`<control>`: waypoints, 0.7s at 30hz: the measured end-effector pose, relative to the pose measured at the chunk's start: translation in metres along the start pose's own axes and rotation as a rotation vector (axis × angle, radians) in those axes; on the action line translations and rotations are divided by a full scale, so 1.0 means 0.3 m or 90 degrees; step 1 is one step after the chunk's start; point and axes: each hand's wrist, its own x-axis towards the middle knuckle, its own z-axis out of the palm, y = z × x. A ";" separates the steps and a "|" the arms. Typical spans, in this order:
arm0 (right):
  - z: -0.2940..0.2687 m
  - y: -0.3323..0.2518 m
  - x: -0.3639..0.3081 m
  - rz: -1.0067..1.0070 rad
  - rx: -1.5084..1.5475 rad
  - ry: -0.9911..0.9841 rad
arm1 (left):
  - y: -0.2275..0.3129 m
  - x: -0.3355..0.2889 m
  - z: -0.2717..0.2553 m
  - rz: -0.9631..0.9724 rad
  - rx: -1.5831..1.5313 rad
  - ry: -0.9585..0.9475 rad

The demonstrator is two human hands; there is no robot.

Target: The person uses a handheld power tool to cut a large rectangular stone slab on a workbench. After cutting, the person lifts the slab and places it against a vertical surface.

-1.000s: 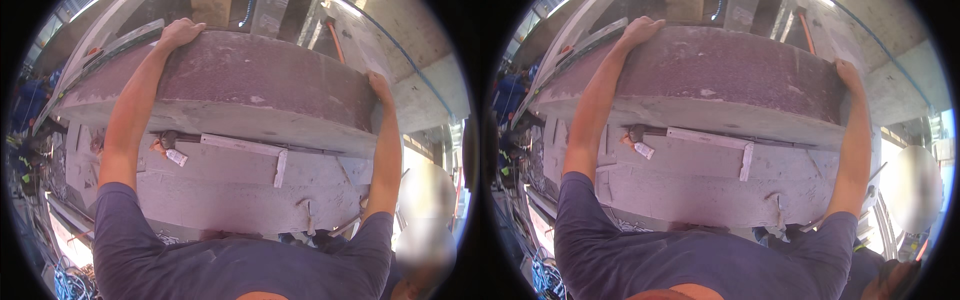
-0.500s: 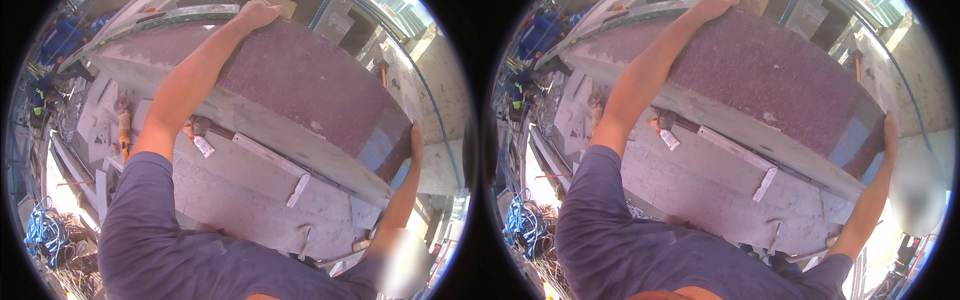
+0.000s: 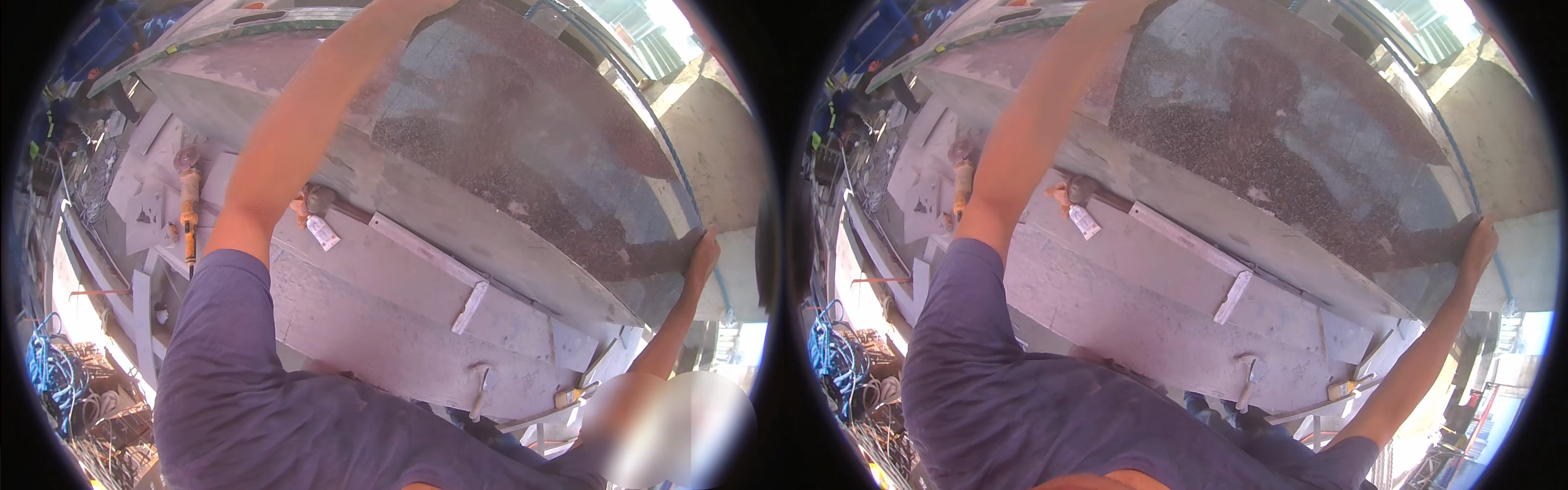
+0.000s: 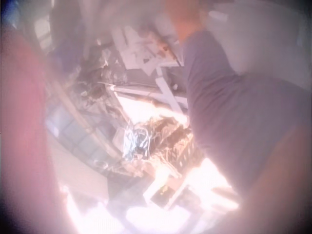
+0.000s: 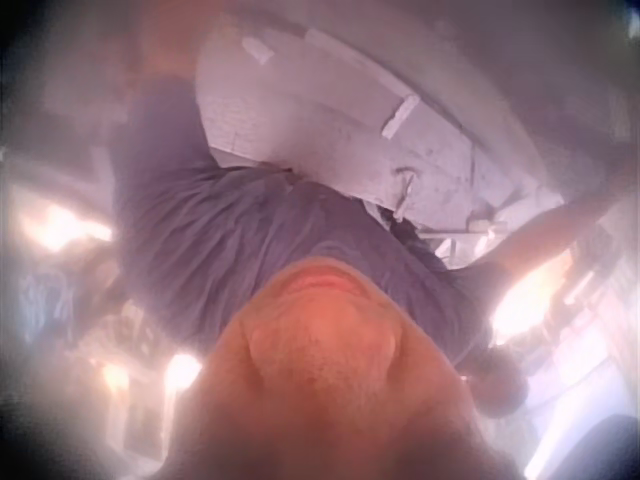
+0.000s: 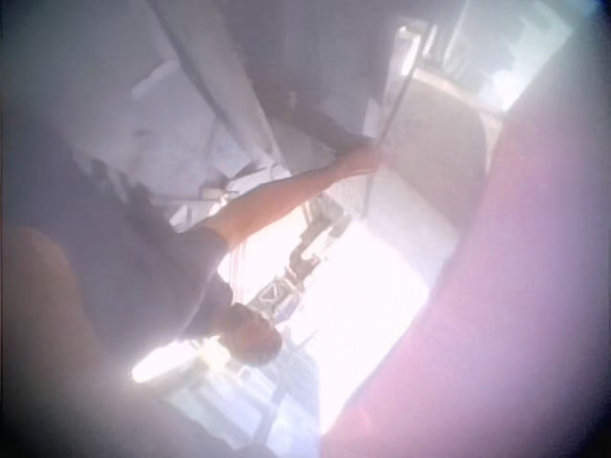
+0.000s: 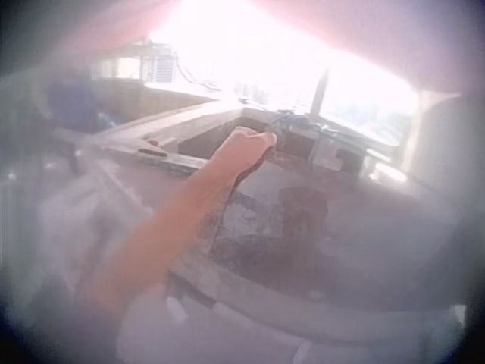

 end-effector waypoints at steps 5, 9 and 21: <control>-0.188 -0.144 -0.131 0.098 0.171 0.027 | 0.297 -0.136 -0.251 0.112 0.124 0.121; -0.548 -0.224 -0.514 0.156 0.166 0.261 | 0.334 -0.076 -0.175 0.449 0.435 0.156; -0.436 0.134 -1.487 0.023 0.059 0.349 | 0.768 -0.910 -0.418 0.435 0.173 0.235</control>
